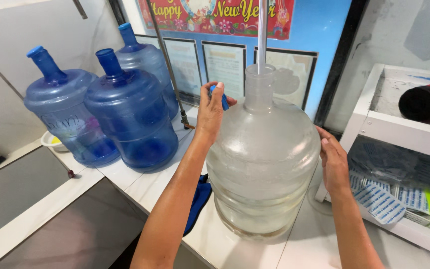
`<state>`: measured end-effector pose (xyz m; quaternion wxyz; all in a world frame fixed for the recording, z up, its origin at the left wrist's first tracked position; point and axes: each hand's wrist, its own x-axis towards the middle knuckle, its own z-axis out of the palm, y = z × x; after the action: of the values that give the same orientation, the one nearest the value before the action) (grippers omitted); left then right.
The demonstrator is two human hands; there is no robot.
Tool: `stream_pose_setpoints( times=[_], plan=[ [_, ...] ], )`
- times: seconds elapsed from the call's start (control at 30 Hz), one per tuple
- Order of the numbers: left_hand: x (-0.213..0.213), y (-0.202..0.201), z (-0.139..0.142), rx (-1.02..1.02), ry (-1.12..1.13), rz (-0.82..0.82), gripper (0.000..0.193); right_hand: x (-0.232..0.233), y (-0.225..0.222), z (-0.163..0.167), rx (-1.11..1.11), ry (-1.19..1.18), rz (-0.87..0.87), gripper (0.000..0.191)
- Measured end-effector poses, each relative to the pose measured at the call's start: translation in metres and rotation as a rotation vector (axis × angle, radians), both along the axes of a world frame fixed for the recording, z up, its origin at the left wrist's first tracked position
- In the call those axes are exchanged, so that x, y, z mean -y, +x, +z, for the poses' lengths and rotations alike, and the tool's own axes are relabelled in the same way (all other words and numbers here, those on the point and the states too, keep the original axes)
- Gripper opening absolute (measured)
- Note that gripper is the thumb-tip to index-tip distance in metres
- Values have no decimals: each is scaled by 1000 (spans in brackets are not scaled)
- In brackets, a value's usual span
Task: The person cleans a large transparent water jug with a blue cloth, fills it with water from a tap, and secures the cap. They then apply a seal to the cap and use a heat gun to shrink-wrap it.
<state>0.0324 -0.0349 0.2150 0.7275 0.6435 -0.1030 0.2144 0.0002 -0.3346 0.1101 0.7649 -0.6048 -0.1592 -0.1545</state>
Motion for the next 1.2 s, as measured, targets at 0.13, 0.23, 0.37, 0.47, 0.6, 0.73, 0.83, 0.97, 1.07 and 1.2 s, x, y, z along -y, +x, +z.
stream_pose_setpoints(
  times=[0.13, 0.23, 0.37, 0.47, 0.6, 0.73, 0.83, 0.97, 1.07, 1.2],
  plan=[
    [0, -3, 2, -4, 18, 5, 72, 3, 7, -9, 22, 44, 29, 48],
    [-1, -4, 2, -1, 18, -1, 71, 12, 29, -27, -26, 109, 44, 46],
    [-2, -4, 1, -14, 13, 10, 71, 15, 91, -58, -238, 101, 94, 43],
    [-3, -4, 1, -3, -6, 4, 69, 5, 140, -77, -434, -2, 189, 43],
    [-5, -4, 1, 16, -25, 1, 64, -14, 178, -84, -559, -56, 301, 44],
    [-8, -3, -1, 1, -40, 16, 63, -26, 185, -82, -576, -46, 338, 45],
    [-10, -2, -2, 32, -71, -19, 64, -33, 184, -83, -580, -33, 348, 45],
    [-12, -3, -1, 31, -73, -37, 66, -36, 185, -89, -585, -21, 355, 46],
    [-13, -4, -1, 22, -57, -26, 66, -35, 185, -93, -588, -12, 358, 46],
    [-13, -7, -1, 13, -52, -24, 65, -30, 182, -99, -590, -3, 353, 47]
  ],
)
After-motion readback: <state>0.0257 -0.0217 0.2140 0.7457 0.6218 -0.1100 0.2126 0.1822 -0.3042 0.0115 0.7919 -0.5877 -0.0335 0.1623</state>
